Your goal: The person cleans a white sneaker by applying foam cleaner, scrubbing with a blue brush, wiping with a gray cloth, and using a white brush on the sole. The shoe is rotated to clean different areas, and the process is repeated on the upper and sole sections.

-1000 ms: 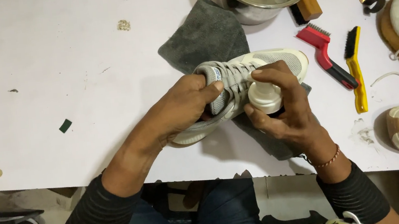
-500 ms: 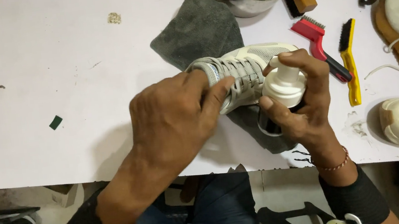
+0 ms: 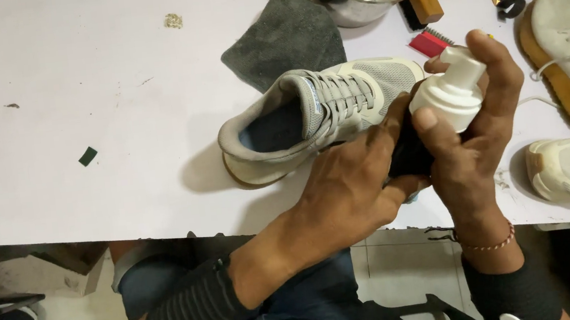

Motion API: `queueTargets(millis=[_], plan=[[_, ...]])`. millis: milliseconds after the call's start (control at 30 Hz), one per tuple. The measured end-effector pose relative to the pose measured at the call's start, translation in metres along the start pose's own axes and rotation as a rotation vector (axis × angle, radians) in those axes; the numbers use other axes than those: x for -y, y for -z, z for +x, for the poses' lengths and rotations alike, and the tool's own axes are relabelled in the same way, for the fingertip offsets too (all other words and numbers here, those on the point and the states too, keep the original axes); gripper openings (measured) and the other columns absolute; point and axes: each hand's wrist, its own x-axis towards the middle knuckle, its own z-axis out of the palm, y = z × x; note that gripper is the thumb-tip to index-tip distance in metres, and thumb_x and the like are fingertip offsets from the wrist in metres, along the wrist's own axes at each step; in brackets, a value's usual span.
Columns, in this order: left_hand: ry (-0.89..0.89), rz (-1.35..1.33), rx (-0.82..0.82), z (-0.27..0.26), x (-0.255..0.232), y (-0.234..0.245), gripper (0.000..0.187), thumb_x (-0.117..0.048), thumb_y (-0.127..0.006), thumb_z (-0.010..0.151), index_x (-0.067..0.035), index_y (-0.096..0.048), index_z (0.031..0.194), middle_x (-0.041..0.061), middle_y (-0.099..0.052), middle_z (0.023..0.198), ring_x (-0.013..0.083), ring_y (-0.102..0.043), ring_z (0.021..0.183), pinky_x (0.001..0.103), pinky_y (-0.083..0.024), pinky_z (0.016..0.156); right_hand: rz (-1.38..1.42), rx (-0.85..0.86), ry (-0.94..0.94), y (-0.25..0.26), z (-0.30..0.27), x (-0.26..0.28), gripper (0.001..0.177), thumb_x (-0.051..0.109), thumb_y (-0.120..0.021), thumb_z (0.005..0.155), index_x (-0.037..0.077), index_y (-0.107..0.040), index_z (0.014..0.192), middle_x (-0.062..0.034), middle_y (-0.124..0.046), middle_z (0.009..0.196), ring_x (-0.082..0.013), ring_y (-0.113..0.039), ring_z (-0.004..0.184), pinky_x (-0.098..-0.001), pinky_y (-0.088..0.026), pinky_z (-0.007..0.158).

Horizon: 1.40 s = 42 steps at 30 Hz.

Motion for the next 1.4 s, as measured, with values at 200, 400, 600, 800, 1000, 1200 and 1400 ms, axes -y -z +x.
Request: queueTargets(millis=[200,400,600,800,1000,1200,1400], plan=[[-0.128,0.045,-0.153,-0.003,0.001,-0.011,0.069,-0.009,-0.074,0.08,0.005,-0.043,0.14,0.023,-0.067,0.113,0.0441,-0.068,0.091,0.056,-0.055,0.067,-0.267,0.02,0.053,0.003,-0.011,0.009,0.086,0.023,-0.074,0.103,0.012,-0.018,0.167,-0.0071,-0.017,0.175,-0.022,-0.022,0.167,-0.0397,-0.023,0.145],[-0.162,0.123,0.001,-0.005,0.007,0.009,0.078,-0.028,-0.079,0.087,0.0,-0.031,0.142,0.022,-0.064,0.118,0.0399,-0.068,0.09,0.05,-0.055,0.074,-0.302,0.046,0.024,0.001,-0.008,0.013,0.071,0.006,-0.07,0.102,0.008,-0.029,0.16,-0.0142,-0.031,0.162,-0.0254,-0.04,0.142,-0.0373,-0.036,0.125],[-0.004,0.218,-0.154,-0.002,0.02,0.069,0.033,-0.036,-0.065,0.098,-0.006,-0.06,0.112,0.011,-0.067,0.104,0.0265,-0.064,0.089,0.041,-0.052,0.067,-0.332,0.17,0.08,0.009,-0.012,-0.008,0.064,0.005,-0.067,0.098,0.006,-0.037,0.153,-0.0171,-0.044,0.146,-0.0254,-0.051,0.126,-0.0347,-0.042,0.11],[0.385,0.295,-0.04,0.005,0.04,0.076,0.035,-0.04,-0.07,0.092,-0.015,-0.055,0.111,0.006,-0.07,0.101,0.0355,-0.066,0.086,0.053,-0.049,0.068,-0.255,0.322,0.144,-0.002,0.003,-0.02,0.061,0.003,-0.065,0.098,0.007,-0.036,0.151,-0.0201,-0.049,0.13,-0.0284,-0.052,0.117,-0.0403,-0.045,0.108],[0.395,0.28,0.041,0.006,0.048,0.078,0.025,-0.031,-0.064,0.096,-0.009,-0.062,0.107,0.014,-0.074,0.091,0.0442,-0.067,0.08,0.057,-0.048,0.066,-0.224,0.341,0.102,-0.008,0.009,-0.022,0.055,0.003,-0.065,0.094,0.006,-0.042,0.143,-0.0182,-0.051,0.134,-0.0293,-0.051,0.123,-0.0404,-0.043,0.112],[0.434,0.291,0.069,0.011,0.054,0.076,0.019,-0.027,-0.064,0.095,-0.008,-0.064,0.099,0.015,-0.074,0.089,0.0448,-0.066,0.08,0.058,-0.048,0.066,-0.207,0.354,0.111,-0.008,0.014,-0.035,0.053,0.001,-0.067,0.091,0.005,-0.044,0.139,-0.0159,-0.05,0.135,-0.028,-0.053,0.124,-0.0387,-0.042,0.111],[0.271,0.125,0.06,0.011,0.061,0.082,0.021,-0.013,-0.056,0.096,0.004,-0.069,0.098,0.007,-0.06,0.048,0.0211,-0.059,0.035,0.035,-0.045,0.042,-0.119,0.343,0.111,-0.013,0.022,-0.04,0.06,-0.007,-0.073,0.08,0.001,-0.051,0.135,-0.0204,-0.06,0.109,-0.0279,-0.057,0.092,-0.0461,-0.043,0.095]])
